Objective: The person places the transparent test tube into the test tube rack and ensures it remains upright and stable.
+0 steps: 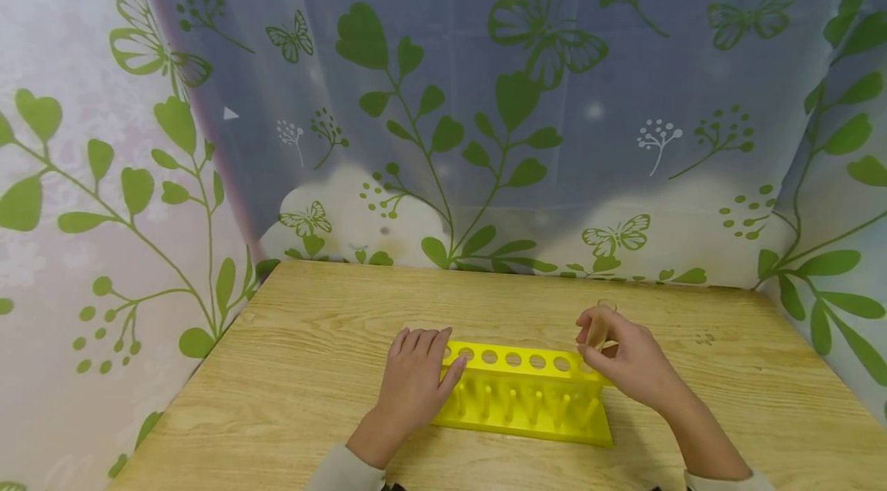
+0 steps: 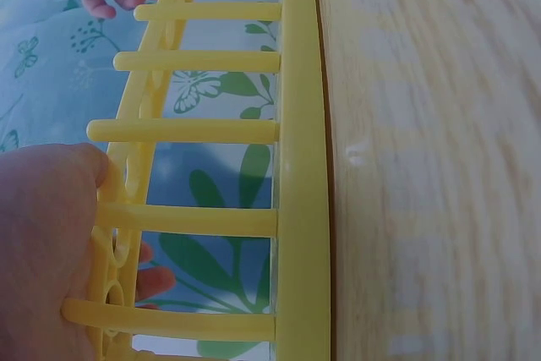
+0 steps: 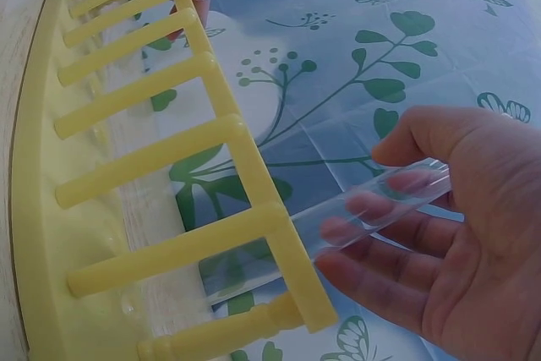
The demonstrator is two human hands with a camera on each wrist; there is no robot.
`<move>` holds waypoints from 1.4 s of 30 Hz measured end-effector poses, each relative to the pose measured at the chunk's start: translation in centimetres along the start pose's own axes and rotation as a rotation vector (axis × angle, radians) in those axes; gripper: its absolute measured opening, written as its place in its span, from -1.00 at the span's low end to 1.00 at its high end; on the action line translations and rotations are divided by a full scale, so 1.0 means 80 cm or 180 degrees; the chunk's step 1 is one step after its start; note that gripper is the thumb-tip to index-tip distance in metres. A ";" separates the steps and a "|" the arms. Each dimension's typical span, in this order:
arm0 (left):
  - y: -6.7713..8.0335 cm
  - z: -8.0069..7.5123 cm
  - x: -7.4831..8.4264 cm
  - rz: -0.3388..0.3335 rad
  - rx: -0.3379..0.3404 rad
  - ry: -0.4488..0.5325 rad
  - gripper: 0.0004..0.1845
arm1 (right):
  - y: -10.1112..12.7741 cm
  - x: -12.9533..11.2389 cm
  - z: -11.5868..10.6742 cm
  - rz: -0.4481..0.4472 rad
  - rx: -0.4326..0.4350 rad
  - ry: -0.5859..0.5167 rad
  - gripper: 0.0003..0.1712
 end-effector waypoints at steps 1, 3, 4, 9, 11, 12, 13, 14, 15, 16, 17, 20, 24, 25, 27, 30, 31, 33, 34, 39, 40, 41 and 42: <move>0.000 0.000 0.000 0.0009 0.0013 -0.0003 -0.46 | 0.000 0.000 0.000 0.0004 0.0001 0.0001 -0.76; 0.001 0.000 0.000 0.0021 0.0030 -0.0005 -0.46 | -0.001 0.000 0.001 0.0014 0.0004 0.0008 -0.76; 0.001 -0.001 0.000 0.0026 0.0034 -0.0006 -0.46 | -0.001 0.000 0.002 0.0021 0.0003 0.0012 -0.77; 0.001 0.000 -0.001 0.0005 0.0022 -0.0003 -0.46 | -0.004 0.001 0.003 0.0031 -0.0006 0.0042 -0.78; -0.001 0.000 -0.001 -0.0010 0.0016 -0.0016 -0.46 | -0.005 0.001 0.003 0.0024 -0.0002 0.0057 -0.81; -0.001 0.001 -0.001 -0.0022 0.0010 -0.0008 -0.45 | -0.005 0.002 0.003 0.0033 0.0000 0.0063 -0.85; -0.002 0.001 -0.001 -0.0023 0.0004 -0.0005 -0.45 | -0.004 0.002 0.002 0.0048 0.0002 0.0064 -0.87; -0.002 0.002 0.000 -0.0028 -0.0007 -0.0002 -0.45 | -0.004 0.002 0.002 0.0062 0.0009 0.0073 -0.88; -0.002 0.002 0.000 -0.0032 -0.0016 0.0003 -0.45 | -0.003 0.003 0.002 0.0076 0.0012 0.0078 -0.88; -0.002 0.003 0.000 -0.0036 -0.0026 0.0009 -0.45 | -0.002 0.003 0.002 0.0096 0.0013 0.0082 -0.87; -0.002 0.003 0.001 -0.0040 -0.0035 0.0015 -0.44 | -0.002 0.004 0.002 0.0113 0.0018 0.0080 -0.86; -0.001 0.004 0.001 -0.0040 -0.0038 0.0012 -0.44 | 0.000 0.004 0.003 0.0129 0.0037 0.0079 -0.80; 0.000 0.003 0.001 -0.0033 -0.0011 0.0002 -0.46 | 0.000 0.005 0.004 0.0118 0.0063 0.0086 -0.74; -0.001 0.003 0.001 -0.0031 -0.0006 0.0001 -0.46 | 0.000 0.004 0.004 0.0119 0.0069 0.0094 -0.74; -0.001 0.003 0.002 -0.0033 -0.0012 -0.0016 -0.46 | -0.001 0.004 0.002 0.0126 0.0069 0.0096 -0.73; -0.002 0.002 0.003 -0.0031 -0.0018 -0.0025 -0.45 | -0.002 0.003 0.001 0.0138 0.0052 0.0094 -0.71; -0.002 0.002 0.003 -0.0030 -0.0022 -0.0028 -0.45 | -0.003 0.004 0.001 0.0147 0.0041 0.0094 -0.70; -0.003 0.001 0.004 -0.0035 -0.0029 -0.0011 -0.45 | -0.003 0.006 0.001 0.0156 0.0026 0.0100 -0.69; -0.003 0.001 0.004 -0.0042 -0.0035 0.0012 -0.45 | -0.003 0.007 0.002 0.0160 0.0014 0.0104 -0.69; -0.004 0.000 0.005 -0.0105 -0.0165 0.0103 -0.44 | -0.002 0.013 0.007 0.0160 -0.0162 0.0141 -0.63; -0.004 -0.001 0.005 -0.0108 -0.0206 0.0126 -0.43 | -0.002 0.014 0.008 0.0156 -0.0220 0.0142 -0.54; -0.004 -0.002 0.005 -0.0116 -0.0254 0.0147 -0.43 | -0.001 0.016 0.009 0.0154 -0.0286 0.0134 -0.44; -0.004 -0.003 0.005 -0.0123 -0.0303 0.0172 -0.42 | -0.001 0.017 0.010 0.0157 -0.0348 0.0127 -0.35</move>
Point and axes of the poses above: each hand's wrist, its own y-axis away from the middle knuckle, its own z-axis out of the palm, x = y × z, the point moved 3 cm from there along -y, towards the middle knuckle, and after that the axes turned 15 degrees about y, right-handed, at the moved point
